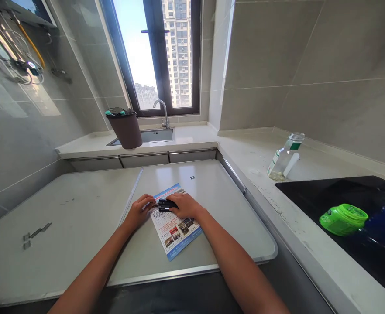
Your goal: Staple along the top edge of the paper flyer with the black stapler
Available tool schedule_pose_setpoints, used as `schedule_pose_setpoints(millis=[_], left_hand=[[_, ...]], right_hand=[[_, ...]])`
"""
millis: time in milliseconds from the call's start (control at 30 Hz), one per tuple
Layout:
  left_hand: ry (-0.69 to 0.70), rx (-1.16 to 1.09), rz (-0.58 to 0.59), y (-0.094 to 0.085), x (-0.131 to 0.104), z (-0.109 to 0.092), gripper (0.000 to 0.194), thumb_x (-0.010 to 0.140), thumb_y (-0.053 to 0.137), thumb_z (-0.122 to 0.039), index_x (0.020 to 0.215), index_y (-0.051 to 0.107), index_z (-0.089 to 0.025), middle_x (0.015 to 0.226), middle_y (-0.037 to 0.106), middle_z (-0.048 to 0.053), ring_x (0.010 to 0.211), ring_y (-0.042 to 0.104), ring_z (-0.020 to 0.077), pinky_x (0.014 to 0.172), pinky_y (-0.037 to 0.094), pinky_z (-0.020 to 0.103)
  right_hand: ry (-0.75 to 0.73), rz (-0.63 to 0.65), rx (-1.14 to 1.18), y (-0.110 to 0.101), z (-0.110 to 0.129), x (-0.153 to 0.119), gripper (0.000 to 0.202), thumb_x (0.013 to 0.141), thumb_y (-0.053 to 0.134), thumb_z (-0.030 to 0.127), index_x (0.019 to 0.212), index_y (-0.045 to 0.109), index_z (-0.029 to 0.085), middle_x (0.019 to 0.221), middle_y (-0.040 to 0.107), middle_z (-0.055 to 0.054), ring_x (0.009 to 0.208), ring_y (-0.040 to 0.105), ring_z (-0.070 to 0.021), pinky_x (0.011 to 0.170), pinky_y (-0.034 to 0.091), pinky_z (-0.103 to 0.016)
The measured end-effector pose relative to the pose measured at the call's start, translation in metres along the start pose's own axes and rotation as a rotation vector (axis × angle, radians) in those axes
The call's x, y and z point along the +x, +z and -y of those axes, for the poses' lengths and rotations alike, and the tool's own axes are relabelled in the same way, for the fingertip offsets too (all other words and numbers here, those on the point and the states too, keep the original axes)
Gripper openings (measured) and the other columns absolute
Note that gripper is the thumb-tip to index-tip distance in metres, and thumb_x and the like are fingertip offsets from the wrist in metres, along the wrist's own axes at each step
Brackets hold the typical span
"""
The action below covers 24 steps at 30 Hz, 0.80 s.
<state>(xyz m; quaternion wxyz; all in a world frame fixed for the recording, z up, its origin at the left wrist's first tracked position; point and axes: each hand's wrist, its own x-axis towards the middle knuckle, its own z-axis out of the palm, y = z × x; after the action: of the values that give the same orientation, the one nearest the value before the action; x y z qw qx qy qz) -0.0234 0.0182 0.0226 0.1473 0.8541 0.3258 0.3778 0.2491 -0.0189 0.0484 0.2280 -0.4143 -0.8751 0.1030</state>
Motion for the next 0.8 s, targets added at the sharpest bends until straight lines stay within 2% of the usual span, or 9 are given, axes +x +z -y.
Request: schedule_pose_setpoints(millis=[200, 333, 467, 667, 800], left_hand=[[0.019, -0.061, 0.007, -0.0009, 0.0000, 0.0022, 0.021, 0.102, 0.055, -0.024, 0.101, 0.076, -0.023, 0.108, 0.071, 0.008, 0.097, 0.069, 0.0186, 0.088, 0.058, 0.032], [0.027, -0.095, -0.016, -0.0010, -0.0012, 0.0067, 0.024, 0.101, 0.057, -0.024, 0.109, 0.079, -0.026, 0.115, 0.073, 0.008, 0.103, 0.071, 0.0199, 0.093, 0.059, 0.034], [-0.014, -0.079, -0.046, -0.0002, -0.0005, 0.0072, 0.021, 0.098, 0.065, -0.030, 0.112, 0.080, -0.027, 0.112, 0.076, 0.007, 0.097, 0.074, 0.0207, 0.090, 0.061, 0.035], [0.008, -0.084, 0.071, 0.0010, 0.0007, 0.0009, 0.019, 0.098, 0.063, -0.027, 0.101, 0.082, -0.026, 0.109, 0.077, 0.007, 0.097, 0.073, 0.0195, 0.090, 0.059, 0.034], [0.017, -0.016, 0.082, 0.0001, 0.0031, 0.0002, 0.016, 0.097, 0.066, -0.027, 0.103, 0.080, -0.026, 0.106, 0.078, 0.007, 0.100, 0.070, 0.0219, 0.094, 0.056, 0.039]], right_hand=[[-0.005, 0.002, 0.010, 0.0036, -0.0039, 0.0008, 0.041, 0.092, 0.069, 0.027, 0.133, 0.061, 0.023, 0.123, 0.072, -0.009, 0.111, 0.067, -0.0264, 0.092, 0.050, -0.037], [-0.007, 0.006, -0.006, 0.0040, -0.0048, 0.0017, 0.041, 0.091, 0.071, 0.027, 0.131, 0.063, 0.023, 0.124, 0.072, -0.009, 0.111, 0.068, -0.0263, 0.093, 0.050, -0.036], [0.003, 0.009, -0.020, 0.0031, -0.0039, 0.0019, 0.041, 0.092, 0.070, 0.027, 0.132, 0.062, 0.022, 0.124, 0.072, -0.010, 0.111, 0.068, -0.0268, 0.091, 0.050, -0.037], [0.004, 0.013, -0.008, 0.0021, -0.0032, 0.0019, 0.040, 0.092, 0.069, 0.028, 0.131, 0.063, 0.021, 0.123, 0.073, -0.010, 0.111, 0.068, -0.0274, 0.091, 0.050, -0.037], [0.003, 0.014, 0.002, 0.0027, -0.0039, 0.0021, 0.040, 0.093, 0.069, 0.028, 0.132, 0.062, 0.022, 0.122, 0.073, -0.009, 0.111, 0.068, -0.0267, 0.091, 0.050, -0.036]])
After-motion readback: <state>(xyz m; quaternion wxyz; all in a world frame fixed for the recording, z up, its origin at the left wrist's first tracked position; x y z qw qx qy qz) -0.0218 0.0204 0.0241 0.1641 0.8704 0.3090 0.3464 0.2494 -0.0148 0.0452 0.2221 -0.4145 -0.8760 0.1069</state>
